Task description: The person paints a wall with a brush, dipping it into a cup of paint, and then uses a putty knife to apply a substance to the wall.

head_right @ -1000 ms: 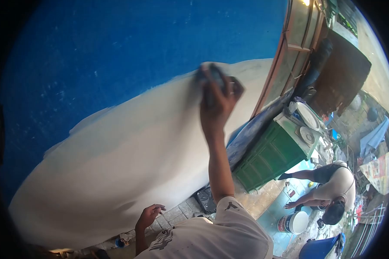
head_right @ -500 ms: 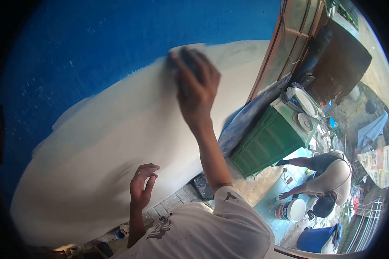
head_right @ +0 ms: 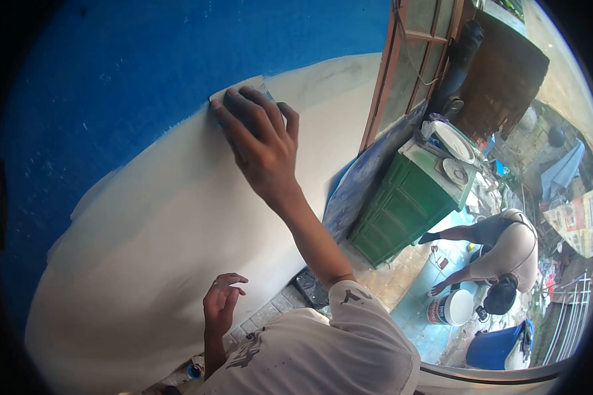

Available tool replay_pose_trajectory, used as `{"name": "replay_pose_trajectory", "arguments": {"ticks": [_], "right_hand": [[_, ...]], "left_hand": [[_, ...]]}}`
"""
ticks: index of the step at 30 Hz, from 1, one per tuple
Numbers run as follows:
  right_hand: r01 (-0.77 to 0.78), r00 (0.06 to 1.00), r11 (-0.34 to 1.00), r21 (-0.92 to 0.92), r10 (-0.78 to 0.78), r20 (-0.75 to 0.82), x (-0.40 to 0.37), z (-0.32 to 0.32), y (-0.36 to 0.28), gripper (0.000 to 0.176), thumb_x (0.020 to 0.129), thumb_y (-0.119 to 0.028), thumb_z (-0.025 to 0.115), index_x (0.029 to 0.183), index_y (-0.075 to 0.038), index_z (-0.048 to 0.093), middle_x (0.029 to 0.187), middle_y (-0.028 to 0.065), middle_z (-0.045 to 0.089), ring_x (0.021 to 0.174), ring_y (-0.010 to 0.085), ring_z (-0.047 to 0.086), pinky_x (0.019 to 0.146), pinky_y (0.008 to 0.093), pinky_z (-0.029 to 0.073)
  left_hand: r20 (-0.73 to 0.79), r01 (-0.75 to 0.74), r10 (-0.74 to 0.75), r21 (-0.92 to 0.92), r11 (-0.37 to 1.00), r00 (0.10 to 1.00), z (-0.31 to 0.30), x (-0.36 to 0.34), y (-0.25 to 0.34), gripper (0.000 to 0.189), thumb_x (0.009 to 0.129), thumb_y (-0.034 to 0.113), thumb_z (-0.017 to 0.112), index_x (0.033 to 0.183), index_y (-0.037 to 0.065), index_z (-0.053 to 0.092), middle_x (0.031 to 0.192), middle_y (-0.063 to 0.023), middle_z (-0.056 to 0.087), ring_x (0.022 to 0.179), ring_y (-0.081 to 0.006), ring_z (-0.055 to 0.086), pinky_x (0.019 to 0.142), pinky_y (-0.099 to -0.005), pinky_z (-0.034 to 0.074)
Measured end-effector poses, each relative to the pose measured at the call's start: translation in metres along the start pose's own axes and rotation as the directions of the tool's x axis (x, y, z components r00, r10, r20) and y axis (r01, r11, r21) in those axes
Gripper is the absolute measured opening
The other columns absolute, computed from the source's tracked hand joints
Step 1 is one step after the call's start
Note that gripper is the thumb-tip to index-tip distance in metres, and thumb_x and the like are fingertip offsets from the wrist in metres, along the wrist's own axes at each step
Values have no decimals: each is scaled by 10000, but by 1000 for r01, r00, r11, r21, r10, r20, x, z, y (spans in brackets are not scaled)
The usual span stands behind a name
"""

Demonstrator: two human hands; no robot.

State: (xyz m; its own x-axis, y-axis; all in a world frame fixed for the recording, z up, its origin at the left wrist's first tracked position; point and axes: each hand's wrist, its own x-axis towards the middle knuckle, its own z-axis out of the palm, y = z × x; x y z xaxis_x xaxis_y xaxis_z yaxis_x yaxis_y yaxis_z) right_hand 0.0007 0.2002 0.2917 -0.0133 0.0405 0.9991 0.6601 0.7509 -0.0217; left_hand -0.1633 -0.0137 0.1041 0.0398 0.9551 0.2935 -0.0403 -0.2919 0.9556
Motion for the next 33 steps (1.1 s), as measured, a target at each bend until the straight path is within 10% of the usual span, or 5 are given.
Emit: {"name": "replay_pose_trajectory", "arguments": {"ticks": [10, 21, 24, 33], "right_hand": [[-198, 976, 980, -19, 195, -99, 10, -7, 34, 371, 895, -101, 729, 1254, -193, 729, 1273, 37, 690, 1249, 231, 620, 1006, 401, 427], [-28, 999, 999, -16, 29, 27, 1, -6, 5, 393, 902, -43, 692, 1276, -159, 719, 1285, 74, 676, 1228, 225, 622, 1021, 441, 410], [-242, 968, 969, -43, 239, -77, 2, -7, 39, 435, 883, -87, 722, 1305, -195, 703, 1335, 45, 653, 1274, 195, 605, 1029, 439, 412], [-77, 997, 997, -2, 77, -10, 7, -8, 8, 384, 897, -83, 715, 1276, -145, 714, 1275, 93, 673, 1268, 283, 595, 1046, 467, 411]], "left_hand": [[-39, -1, 4, 61, 998, 999, -8, -1, 4, 237, 997, 4, 557, 1225, -24, 619, 1250, -153, 615, 1140, -224, 640, 849, -346, 574], [-7, 76, -75, 131, 988, 997, -6, -15, -3, 234, 1015, 76, 569, 1221, -15, 629, 1227, -144, 637, 1116, -231, 644, 842, -355, 564], [36, 72, -80, 176, 982, 996, -7, -16, 2, 235, 1015, 78, 570, 1219, -21, 629, 1234, -150, 631, 1121, -231, 643, 846, -354, 567], [60, 108, -114, 89, 990, 992, -2, -23, 1, 242, 999, 28, 577, 1229, 6, 650, 1274, -136, 629, 1180, -212, 629, 858, -335, 572]]}}
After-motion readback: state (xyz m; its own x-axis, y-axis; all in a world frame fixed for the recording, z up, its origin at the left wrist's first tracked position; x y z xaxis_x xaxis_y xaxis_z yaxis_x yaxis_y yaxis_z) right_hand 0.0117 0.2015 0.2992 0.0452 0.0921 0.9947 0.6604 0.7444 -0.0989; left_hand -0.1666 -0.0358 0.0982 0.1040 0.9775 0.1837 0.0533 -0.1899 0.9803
